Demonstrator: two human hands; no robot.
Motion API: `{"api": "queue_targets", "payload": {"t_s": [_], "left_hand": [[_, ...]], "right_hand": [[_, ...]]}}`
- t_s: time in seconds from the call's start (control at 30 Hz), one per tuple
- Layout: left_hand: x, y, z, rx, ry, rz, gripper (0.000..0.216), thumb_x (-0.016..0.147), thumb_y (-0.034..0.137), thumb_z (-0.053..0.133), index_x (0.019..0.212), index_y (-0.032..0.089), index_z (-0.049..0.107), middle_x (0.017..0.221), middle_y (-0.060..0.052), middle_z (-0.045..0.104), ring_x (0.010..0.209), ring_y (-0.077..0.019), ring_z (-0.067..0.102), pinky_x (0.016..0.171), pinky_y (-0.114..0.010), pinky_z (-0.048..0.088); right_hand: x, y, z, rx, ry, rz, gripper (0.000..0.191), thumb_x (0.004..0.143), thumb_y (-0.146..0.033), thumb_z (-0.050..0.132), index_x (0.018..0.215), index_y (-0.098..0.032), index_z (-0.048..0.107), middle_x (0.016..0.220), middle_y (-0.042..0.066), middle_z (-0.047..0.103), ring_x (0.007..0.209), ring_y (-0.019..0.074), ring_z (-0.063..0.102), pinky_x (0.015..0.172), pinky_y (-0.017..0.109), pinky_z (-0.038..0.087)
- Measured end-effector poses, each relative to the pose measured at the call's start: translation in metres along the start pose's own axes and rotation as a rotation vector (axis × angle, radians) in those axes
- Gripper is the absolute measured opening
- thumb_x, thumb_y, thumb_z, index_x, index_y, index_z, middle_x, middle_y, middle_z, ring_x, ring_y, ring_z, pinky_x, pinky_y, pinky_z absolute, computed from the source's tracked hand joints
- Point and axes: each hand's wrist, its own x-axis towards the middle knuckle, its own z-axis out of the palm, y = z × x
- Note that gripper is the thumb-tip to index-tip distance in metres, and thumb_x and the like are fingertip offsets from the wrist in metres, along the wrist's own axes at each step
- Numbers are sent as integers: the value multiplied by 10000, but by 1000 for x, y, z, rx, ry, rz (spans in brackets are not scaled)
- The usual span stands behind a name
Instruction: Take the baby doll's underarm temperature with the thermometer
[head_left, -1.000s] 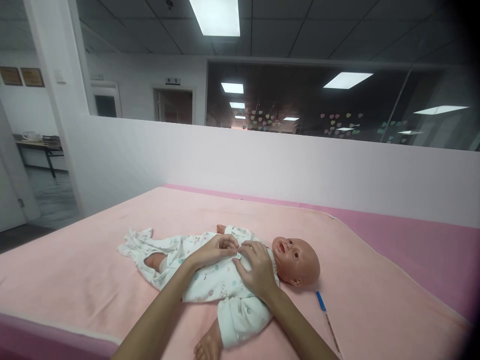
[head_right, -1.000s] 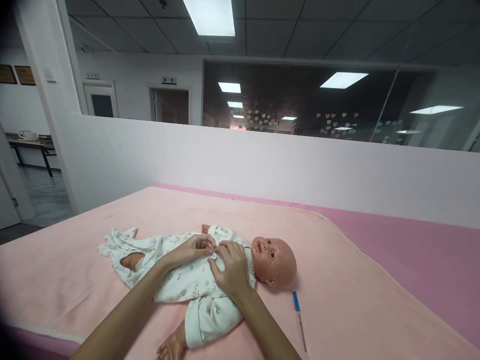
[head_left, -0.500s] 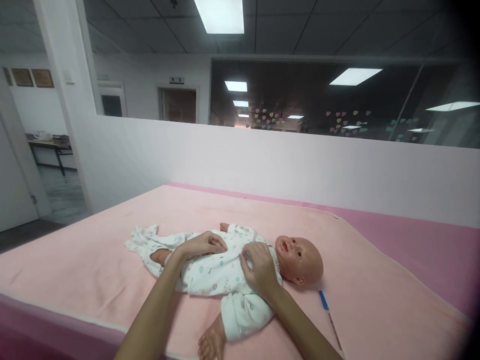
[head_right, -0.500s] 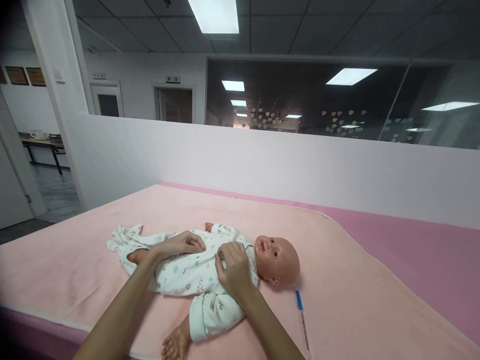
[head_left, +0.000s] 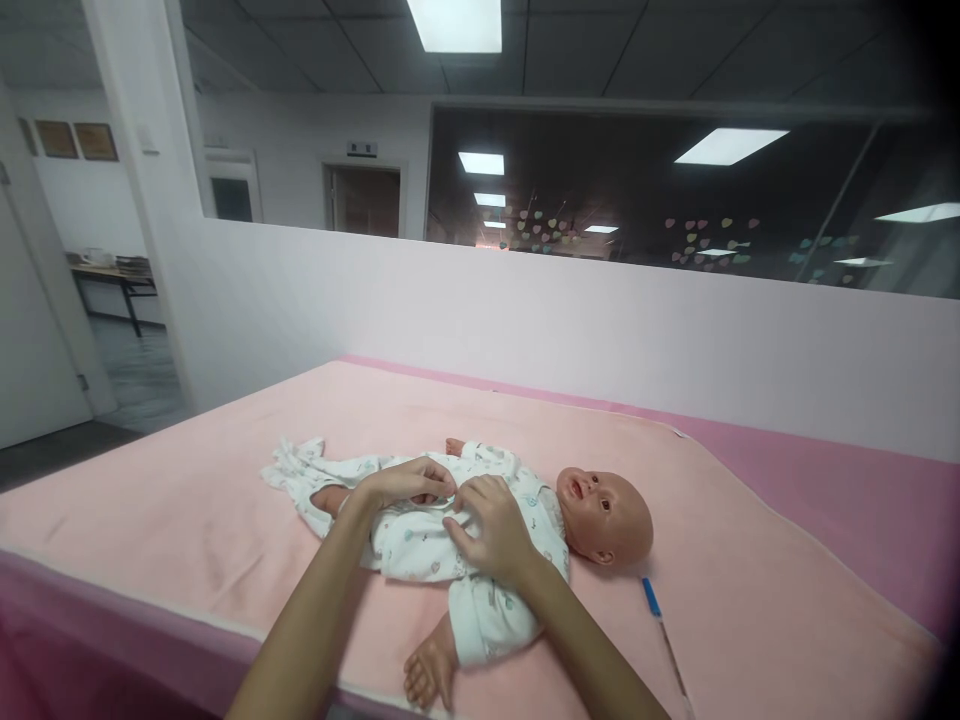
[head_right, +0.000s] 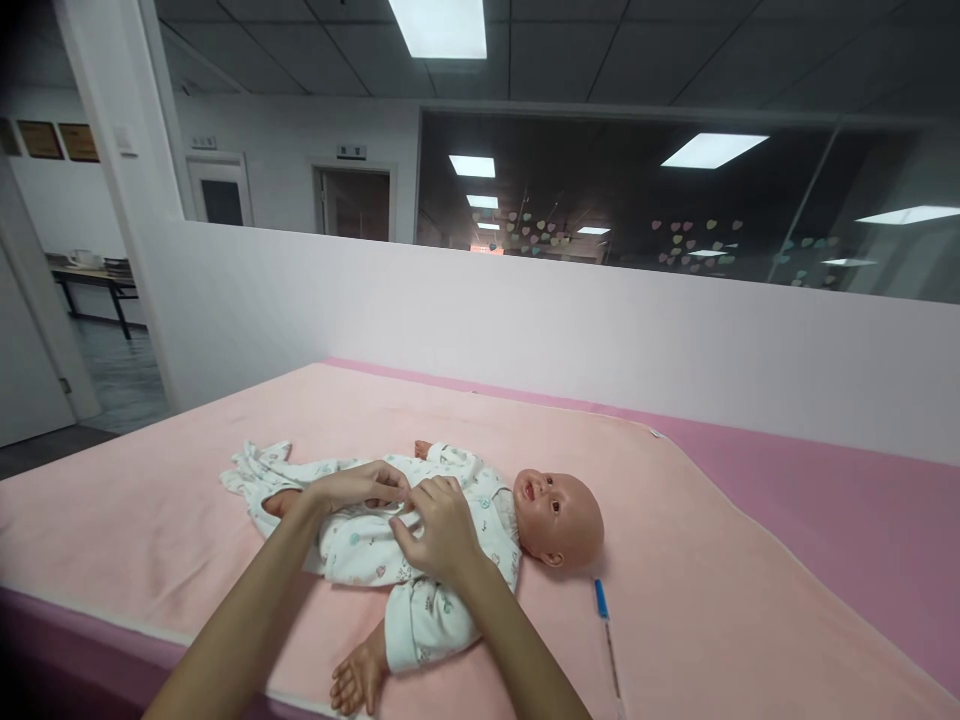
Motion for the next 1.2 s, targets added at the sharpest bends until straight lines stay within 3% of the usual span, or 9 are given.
{"api": "queue_targets", "payload": {"t_s": [0.27, 0.4, 0.6, 0.83, 1.07, 1.2], "left_hand": [[3, -3, 1, -64, 129, -63, 296, 661, 377, 632, 799, 116, 647, 524, 41, 433, 458, -54, 321, 436, -191, 215], [2, -2, 1, -67, 132, -46, 302, 653, 380, 644, 800, 116, 659, 536, 39, 445, 454, -49, 323, 433, -189, 218], [4, -4, 1, -59, 131, -19, 290, 661, 370, 653, 794, 112, 673, 592, 1, 545, 508, -67, 406, 466, -188, 272], [7, -9, 0, -51, 103, -12, 285, 679, 361, 641, 829, 121, 671, 703, -33, 632, 605, -104, 508, 528, -191, 347], [5, -7, 1, -125, 74, -26, 352, 670, 367, 654, 927, 133, 596, 708, -22, 609, 591, -103, 508, 534, -192, 361], [4, -6, 1, -119, 133, -38, 389, 698, 418, 620, 982, 156, 579, 707, 1, 571, 623, -105, 508, 555, -190, 364]], "right_hand": [[-10, -2, 0, -40, -23, -39, 142, 697, -196, 529, 835, -184, 561, 922, 53, 537, 885, 194, 463, 819, 347, 332], [-8, 0, 1, 8, 22, 12, 12, 711, -170, 511, 709, -179, 505, 853, 35, 552, 849, 180, 475, 824, 345, 326], [-7, -2, -1, 62, 70, 130, 106, 858, -209, 408, 798, -192, 493, 778, 15, 561, 771, 162, 479, 754, 309, 346], [-9, 2, 6, -64, 96, 98, 183, 892, -289, 387, 820, -190, 524, 757, 27, 574, 737, 168, 487, 695, 291, 364], [-8, 3, 8, -67, 107, 70, 176, 883, -275, 410, 852, -188, 560, 773, 34, 599, 760, 168, 512, 735, 304, 365], [-8, 3, 8, -91, 113, 77, 192, 882, -282, 410, 824, -185, 564, 745, 36, 589, 745, 168, 506, 718, 300, 359]]}}
